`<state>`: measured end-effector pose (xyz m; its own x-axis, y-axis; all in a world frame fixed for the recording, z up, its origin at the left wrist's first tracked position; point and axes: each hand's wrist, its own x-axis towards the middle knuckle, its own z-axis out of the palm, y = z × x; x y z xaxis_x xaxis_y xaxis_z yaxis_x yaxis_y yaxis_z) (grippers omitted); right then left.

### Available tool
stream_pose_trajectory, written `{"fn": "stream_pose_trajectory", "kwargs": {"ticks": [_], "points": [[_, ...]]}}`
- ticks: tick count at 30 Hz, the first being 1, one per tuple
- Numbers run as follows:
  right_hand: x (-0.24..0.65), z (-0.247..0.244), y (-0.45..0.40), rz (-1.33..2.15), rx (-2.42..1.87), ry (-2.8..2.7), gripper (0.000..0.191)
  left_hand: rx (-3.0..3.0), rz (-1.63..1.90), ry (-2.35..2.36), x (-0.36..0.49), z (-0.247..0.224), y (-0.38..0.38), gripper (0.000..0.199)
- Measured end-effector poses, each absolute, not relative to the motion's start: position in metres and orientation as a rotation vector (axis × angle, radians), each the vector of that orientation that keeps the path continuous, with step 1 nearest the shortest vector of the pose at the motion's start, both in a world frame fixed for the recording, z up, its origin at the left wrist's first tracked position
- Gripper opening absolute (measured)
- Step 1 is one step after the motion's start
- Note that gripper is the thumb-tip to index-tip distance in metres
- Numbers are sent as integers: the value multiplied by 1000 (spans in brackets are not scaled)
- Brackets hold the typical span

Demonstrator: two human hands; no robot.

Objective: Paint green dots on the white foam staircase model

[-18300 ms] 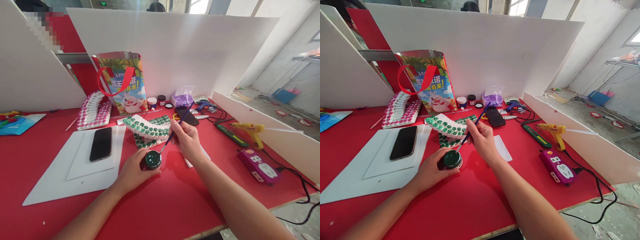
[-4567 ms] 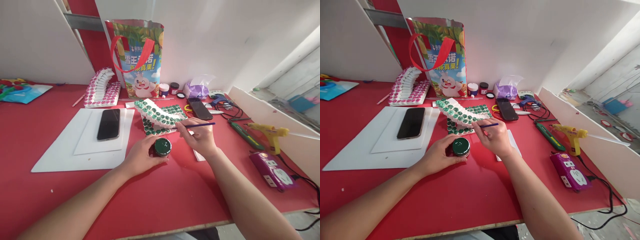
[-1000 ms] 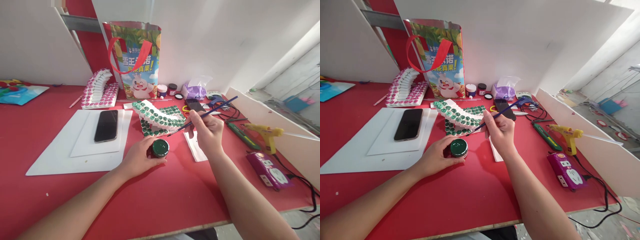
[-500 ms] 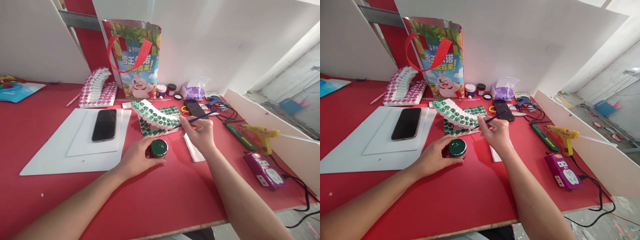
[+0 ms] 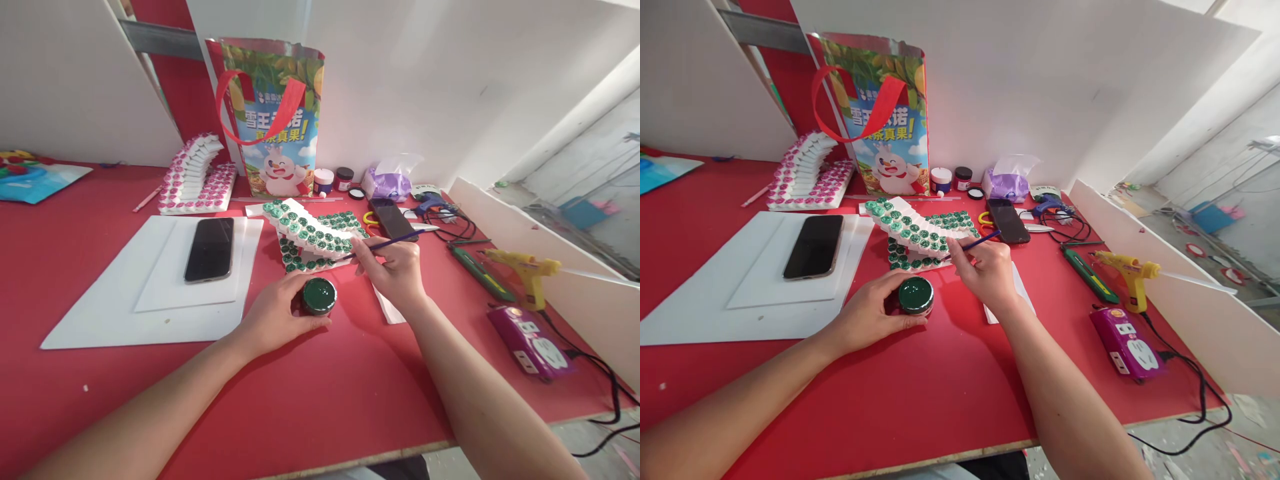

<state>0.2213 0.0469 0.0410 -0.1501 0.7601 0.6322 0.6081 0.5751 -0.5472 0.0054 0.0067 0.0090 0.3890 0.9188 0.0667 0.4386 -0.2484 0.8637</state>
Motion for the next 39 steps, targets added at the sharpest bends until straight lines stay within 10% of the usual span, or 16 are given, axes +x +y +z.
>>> {"fn": "stream_pose_trajectory", "kwargs": {"ticks": [39], "points": [[222,40,47,119,-1148,-1854,42,1817,745,1178,5,8,7,51]]}}
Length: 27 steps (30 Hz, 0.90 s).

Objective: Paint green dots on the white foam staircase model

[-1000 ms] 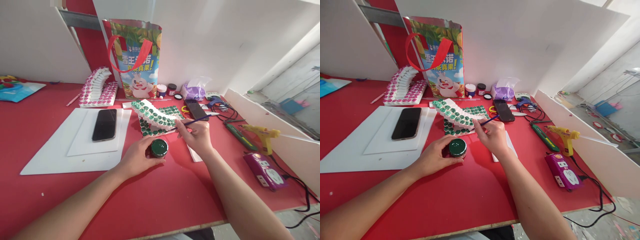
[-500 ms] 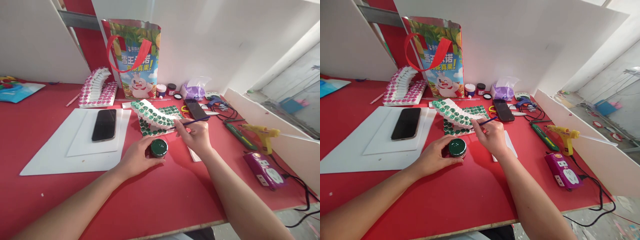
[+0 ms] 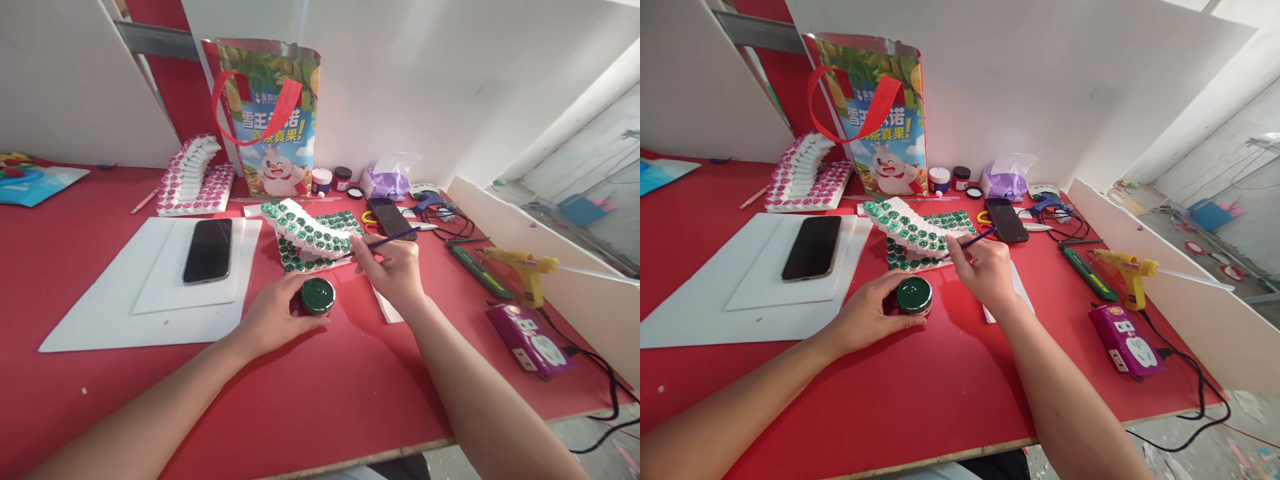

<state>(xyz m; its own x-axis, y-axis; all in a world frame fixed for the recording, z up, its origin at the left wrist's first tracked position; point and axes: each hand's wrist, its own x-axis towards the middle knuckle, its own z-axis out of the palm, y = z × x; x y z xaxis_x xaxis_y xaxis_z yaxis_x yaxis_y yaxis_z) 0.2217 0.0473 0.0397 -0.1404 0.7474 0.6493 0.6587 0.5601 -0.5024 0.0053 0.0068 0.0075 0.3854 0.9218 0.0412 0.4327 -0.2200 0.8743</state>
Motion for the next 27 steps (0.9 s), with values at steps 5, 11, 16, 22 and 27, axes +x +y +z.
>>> {"fn": "stream_pose_trajectory", "kwargs": {"ticks": [5,11,16,22,27], "points": [[222,41,48,122,-1167,-1825,44,1830,745,1185,5,7,7,50],[223,41,47,158,-1176,-1834,45,1836,746,1189,5,8,6,53],[222,42,47,195,-1170,-1774,45,1838,738,1185,5,8,7,51],[221,41,48,199,-1196,-1769,45,1858,752,1184,5,7,7,50],[222,40,48,208,-1199,-1781,45,1855,763,1176,5,7,7,50]]}}
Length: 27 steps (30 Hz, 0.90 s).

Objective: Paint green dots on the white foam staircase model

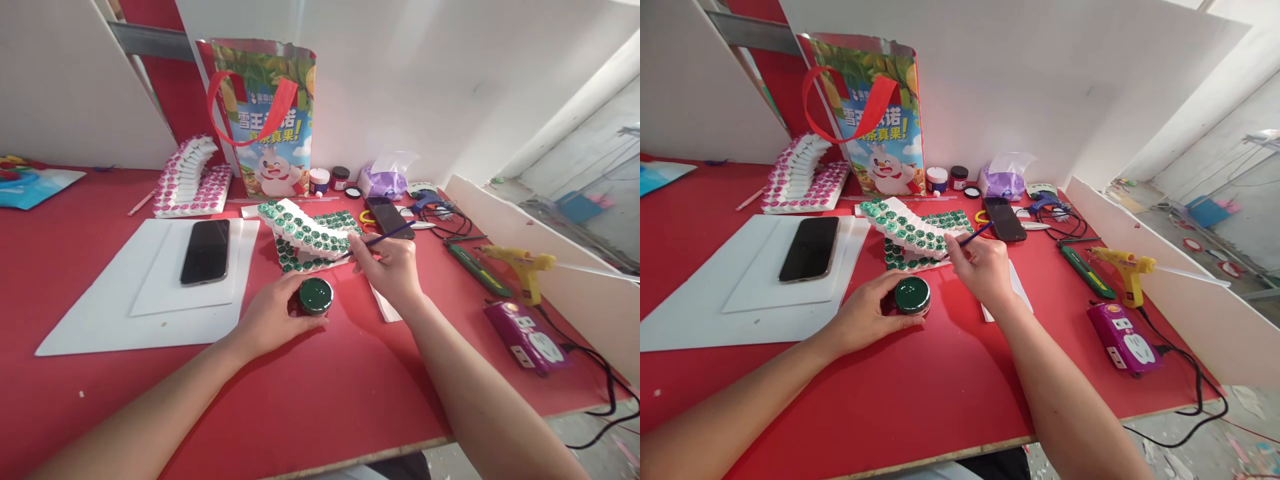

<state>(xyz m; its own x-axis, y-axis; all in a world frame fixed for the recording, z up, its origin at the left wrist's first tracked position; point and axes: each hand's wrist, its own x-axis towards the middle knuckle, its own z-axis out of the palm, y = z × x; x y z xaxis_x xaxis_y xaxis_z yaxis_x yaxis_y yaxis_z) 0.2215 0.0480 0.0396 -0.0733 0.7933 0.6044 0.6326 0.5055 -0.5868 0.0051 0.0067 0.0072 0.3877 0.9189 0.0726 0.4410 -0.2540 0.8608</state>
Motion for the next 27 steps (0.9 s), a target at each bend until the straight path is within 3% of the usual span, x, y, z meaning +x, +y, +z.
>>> {"fn": "stream_pose_trajectory", "kwargs": {"ticks": [27], "points": [[219,41,46,243,-1213,-1776,45,1863,742,1188,5,10,7,51]]}}
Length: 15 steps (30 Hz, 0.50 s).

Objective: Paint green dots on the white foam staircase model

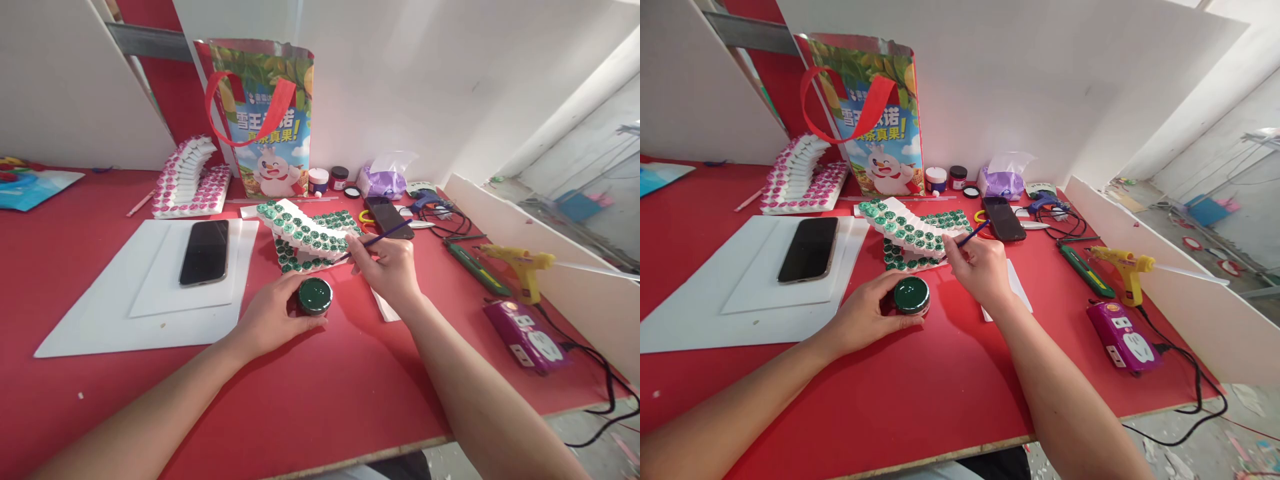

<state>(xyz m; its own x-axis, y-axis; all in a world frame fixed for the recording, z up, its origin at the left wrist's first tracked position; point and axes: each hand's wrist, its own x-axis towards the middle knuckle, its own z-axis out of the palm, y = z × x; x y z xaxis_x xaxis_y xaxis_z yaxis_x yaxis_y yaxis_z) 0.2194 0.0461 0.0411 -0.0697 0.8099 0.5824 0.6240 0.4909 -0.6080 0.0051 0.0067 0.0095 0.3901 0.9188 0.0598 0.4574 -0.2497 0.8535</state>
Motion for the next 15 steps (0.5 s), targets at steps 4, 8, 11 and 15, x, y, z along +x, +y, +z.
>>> {"fn": "stream_pose_trajectory", "kwargs": {"ticks": [4,8,11,15], "points": [[219,40,46,244,-1216,-1765,46,1877,740,1188,5,9,7,49],[219,40,46,242,-1230,-1777,50,1883,759,1187,5,8,7,49],[218,41,45,255,-1213,-1772,50,1886,757,1186,5,8,7,47],[217,42,44,275,-1208,-1779,49,1878,736,1192,5,9,7,47]]}}
